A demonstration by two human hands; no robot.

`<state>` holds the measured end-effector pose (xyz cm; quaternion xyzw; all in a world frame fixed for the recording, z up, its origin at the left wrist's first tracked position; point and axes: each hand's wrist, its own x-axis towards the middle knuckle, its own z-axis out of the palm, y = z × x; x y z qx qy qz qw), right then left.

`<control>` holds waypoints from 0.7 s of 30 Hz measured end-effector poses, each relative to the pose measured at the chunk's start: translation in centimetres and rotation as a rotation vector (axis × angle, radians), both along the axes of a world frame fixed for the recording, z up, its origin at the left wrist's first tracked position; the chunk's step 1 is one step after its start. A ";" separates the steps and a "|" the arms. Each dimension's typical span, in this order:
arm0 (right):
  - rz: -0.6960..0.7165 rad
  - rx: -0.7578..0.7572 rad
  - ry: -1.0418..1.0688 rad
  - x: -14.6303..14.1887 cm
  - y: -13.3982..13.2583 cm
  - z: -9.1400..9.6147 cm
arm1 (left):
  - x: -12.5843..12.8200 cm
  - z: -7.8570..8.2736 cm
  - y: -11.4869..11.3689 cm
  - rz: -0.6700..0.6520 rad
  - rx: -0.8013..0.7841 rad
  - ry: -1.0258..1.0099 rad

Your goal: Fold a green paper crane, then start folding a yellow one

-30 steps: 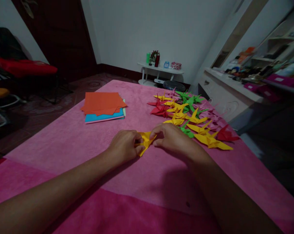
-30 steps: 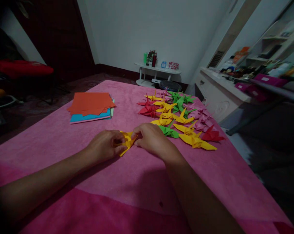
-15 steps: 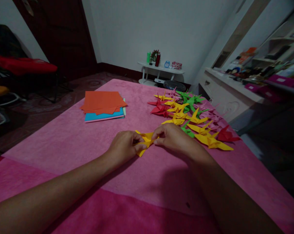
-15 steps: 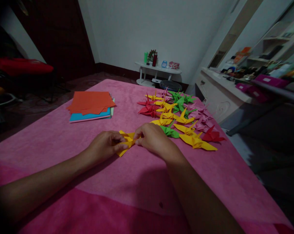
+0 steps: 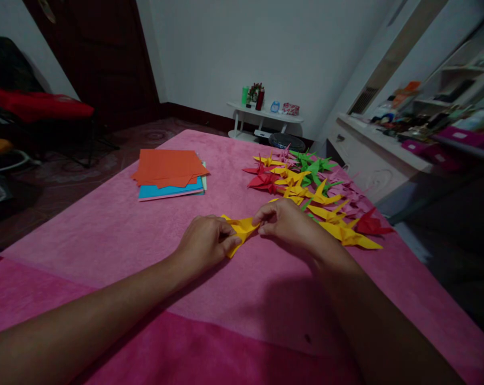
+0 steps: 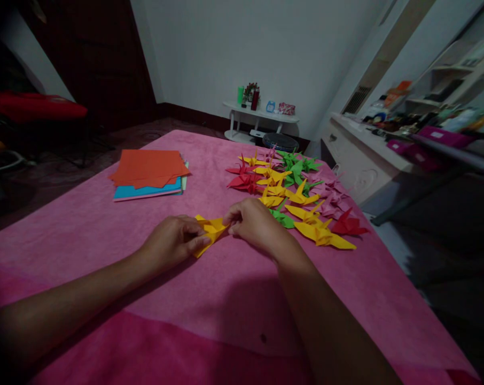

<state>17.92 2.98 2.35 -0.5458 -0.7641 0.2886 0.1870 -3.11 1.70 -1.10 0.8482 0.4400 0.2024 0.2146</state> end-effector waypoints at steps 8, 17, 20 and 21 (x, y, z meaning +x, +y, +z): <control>-0.016 0.015 0.095 0.4 0.2 -0.2 | 0.0 0.3 -0.2 0.002 0.010 -0.002; 0.045 -0.028 0.086 0.7 -0.1 0.6 | 0.0 0.5 -0.4 -0.001 0.041 0.021; 0.075 -0.012 0.048 0.6 -0.1 0.8 | -0.1 0.3 -0.4 -0.007 0.037 0.009; 0.087 -0.003 0.032 0.6 -0.2 0.8 | -0.1 0.3 -0.4 -0.012 0.037 0.002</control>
